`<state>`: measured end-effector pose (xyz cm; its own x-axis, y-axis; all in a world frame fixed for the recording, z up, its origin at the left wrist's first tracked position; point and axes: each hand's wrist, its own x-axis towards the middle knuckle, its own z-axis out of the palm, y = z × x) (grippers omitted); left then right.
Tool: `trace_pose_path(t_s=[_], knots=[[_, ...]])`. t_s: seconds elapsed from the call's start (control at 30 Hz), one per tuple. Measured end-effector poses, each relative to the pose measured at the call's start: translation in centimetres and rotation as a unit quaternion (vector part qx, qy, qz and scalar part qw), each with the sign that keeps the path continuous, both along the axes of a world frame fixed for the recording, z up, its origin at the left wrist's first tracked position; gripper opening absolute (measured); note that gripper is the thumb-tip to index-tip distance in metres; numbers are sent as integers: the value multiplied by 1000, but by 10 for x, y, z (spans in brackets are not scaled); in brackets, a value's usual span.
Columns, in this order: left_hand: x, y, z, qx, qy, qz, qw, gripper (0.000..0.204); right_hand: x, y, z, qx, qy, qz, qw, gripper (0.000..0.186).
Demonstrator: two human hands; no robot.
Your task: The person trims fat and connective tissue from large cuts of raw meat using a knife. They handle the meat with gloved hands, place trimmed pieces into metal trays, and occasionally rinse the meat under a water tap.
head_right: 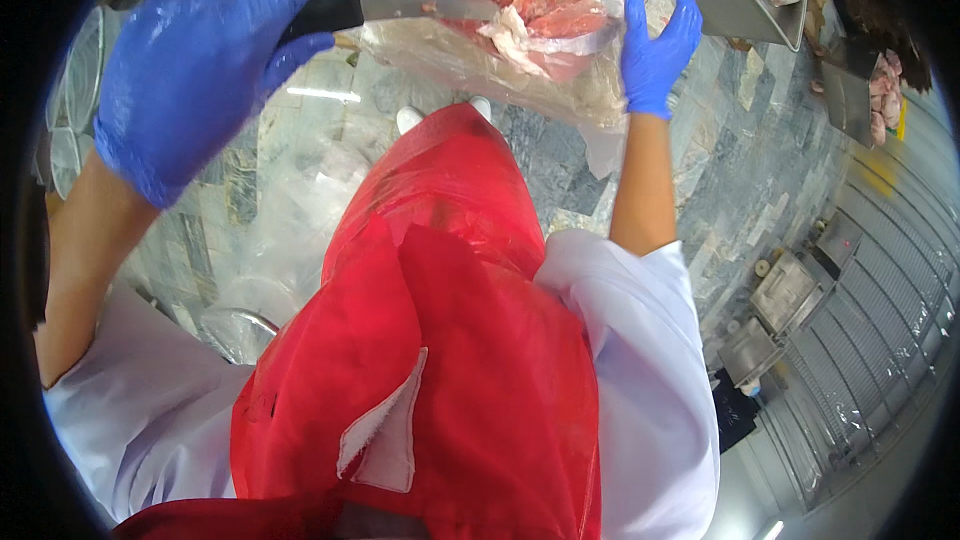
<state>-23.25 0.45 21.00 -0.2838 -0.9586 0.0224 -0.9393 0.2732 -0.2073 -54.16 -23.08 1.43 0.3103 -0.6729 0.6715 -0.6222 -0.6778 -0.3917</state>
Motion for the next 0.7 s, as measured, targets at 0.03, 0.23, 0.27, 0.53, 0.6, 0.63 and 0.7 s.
trace_pose_path(t_s=[0.03, 0.23, 0.27, 0.53, 0.6, 0.63, 0.7], knots=[[-4, 0, 0, 20, -3, 13, 1000, 32, 5, -10, 0, 143, -66, 33, 987, 31], [-14, -15, -38, 57, -14, 35, 998, 36, 10, -51, -51, 377, -279, 71, 880, 54], [-19, -7, -46, 55, -17, 52, 997, 37, 9, -52, -61, 448, -299, 118, 834, 52], [-49, 1, -140, 24, 220, 117, 968, 40, -8, -79, -97, 598, -280, 207, 722, 47], [-67, -9, -155, 55, 218, 87, 970, 33, -1, -86, -86, 636, -233, 212, 705, 48], [-71, -14, -159, 76, 195, 95, 973, 33, -2, -89, -83, 559, -169, 245, 774, 48], [-73, -22, -152, 111, 175, 101, 973, 33, -13, -118, -76, 558, -62, 241, 792, 47]])
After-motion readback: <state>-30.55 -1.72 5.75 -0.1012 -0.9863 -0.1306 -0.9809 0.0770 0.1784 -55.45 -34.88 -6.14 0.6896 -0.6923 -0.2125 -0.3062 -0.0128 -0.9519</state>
